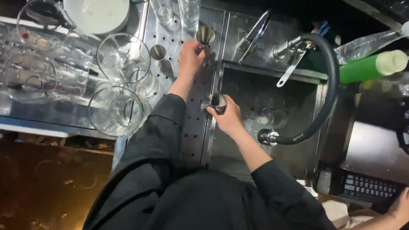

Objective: The person washes a clear glass and a metal jigger under a running faucet in a sink. They rinse the items thoroughly and place them on a perforated metal drying rack next to the sink.

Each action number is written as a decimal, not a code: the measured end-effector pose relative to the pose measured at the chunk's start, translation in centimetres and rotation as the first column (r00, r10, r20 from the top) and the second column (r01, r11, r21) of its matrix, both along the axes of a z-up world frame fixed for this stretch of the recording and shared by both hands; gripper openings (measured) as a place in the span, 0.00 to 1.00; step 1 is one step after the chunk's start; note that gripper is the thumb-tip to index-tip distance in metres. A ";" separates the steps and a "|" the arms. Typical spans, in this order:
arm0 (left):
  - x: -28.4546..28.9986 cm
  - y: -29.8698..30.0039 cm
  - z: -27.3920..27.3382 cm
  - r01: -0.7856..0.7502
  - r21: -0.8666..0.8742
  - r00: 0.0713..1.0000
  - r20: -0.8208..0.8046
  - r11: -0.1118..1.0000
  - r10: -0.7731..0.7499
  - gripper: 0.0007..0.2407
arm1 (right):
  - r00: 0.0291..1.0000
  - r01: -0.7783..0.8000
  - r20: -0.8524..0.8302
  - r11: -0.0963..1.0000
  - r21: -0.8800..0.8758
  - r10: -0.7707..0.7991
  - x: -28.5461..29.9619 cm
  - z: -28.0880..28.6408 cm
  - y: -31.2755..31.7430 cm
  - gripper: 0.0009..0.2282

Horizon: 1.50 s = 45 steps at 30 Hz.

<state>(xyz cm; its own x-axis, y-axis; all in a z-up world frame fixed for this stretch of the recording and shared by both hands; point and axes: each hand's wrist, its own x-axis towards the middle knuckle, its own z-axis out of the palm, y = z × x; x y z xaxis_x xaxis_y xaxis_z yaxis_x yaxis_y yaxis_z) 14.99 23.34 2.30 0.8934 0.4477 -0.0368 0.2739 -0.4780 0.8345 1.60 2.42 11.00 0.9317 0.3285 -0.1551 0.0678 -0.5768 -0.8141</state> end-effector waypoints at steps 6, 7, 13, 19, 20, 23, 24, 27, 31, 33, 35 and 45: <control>2.0 1.9 -3.5 0.011 0.088 0.996 0.092 0.996 -0.019 0.10 | 0.964 -0.150 0.204 0.981 -0.124 0.173 3.7 -2.0 3.1 0.13; -0.1 1.5 -1.7 0.011 0.084 0.996 0.088 0.996 -0.019 0.10 | 0.964 -0.150 0.200 0.980 -0.127 0.174 4.1 -2.1 3.2 0.13; -10.8 -2.7 7.4 -0.210 -0.532 0.936 0.133 0.820 0.326 0.12 | 0.977 -0.079 0.184 0.986 -0.144 0.105 8.2 -0.7 5.4 0.13; -12.8 -4.4 4.7 -0.558 -0.458 0.734 0.117 0.692 0.669 0.30 | 0.979 -0.010 0.204 1.000 -0.018 0.013 8.4 -3.6 5.0 0.15; -12.3 -4.0 4.6 -0.535 -0.449 0.736 0.169 0.716 0.656 0.35 | 0.984 0.007 0.178 1.000 0.021 -0.010 7.3 -1.9 4.9 0.17; -10.0 -3.1 6.8 -0.557 -0.406 0.729 0.179 0.725 0.661 0.43 | 0.997 0.040 0.053 0.983 0.180 -0.050 4.1 0.1 3.1 0.19; -9.0 -2.9 7.9 -0.605 -0.370 0.713 0.141 0.705 0.687 0.46 | 0.998 0.058 -0.044 0.953 0.297 -0.048 3.0 0.2 2.3 0.20; -6.2 -1.4 6.6 -0.660 -0.352 0.659 0.153 0.664 0.736 0.42 | 0.992 0.077 -0.118 0.920 0.385 -0.034 -0.5 -1.5 -0.6 0.21; -5.6 1.2 4.0 -0.688 -0.236 0.604 0.338 0.686 0.722 0.20 | 0.980 0.104 -0.194 0.935 0.338 -0.039 -3.7 1.1 -3.1 0.18; -7.1 -0.2 7.8 -0.462 -0.439 0.697 0.357 0.770 0.622 0.07 | 0.894 0.105 -0.446 0.990 0.090 -0.054 -4.5 4.3 -3.8 0.19; -8.8 -1.4 7.9 -0.428 -0.334 0.686 0.485 0.839 0.543 0.06 | 0.902 0.103 -0.429 0.989 0.110 -0.046 -5.1 2.6 -5.3 0.18; -14.4 -7.3 9.2 -0.252 -0.135 0.604 0.752 0.958 0.265 0.07 | 0.955 0.150 -0.291 0.939 0.308 -0.057 -7.8 -1.7 -11.1 0.14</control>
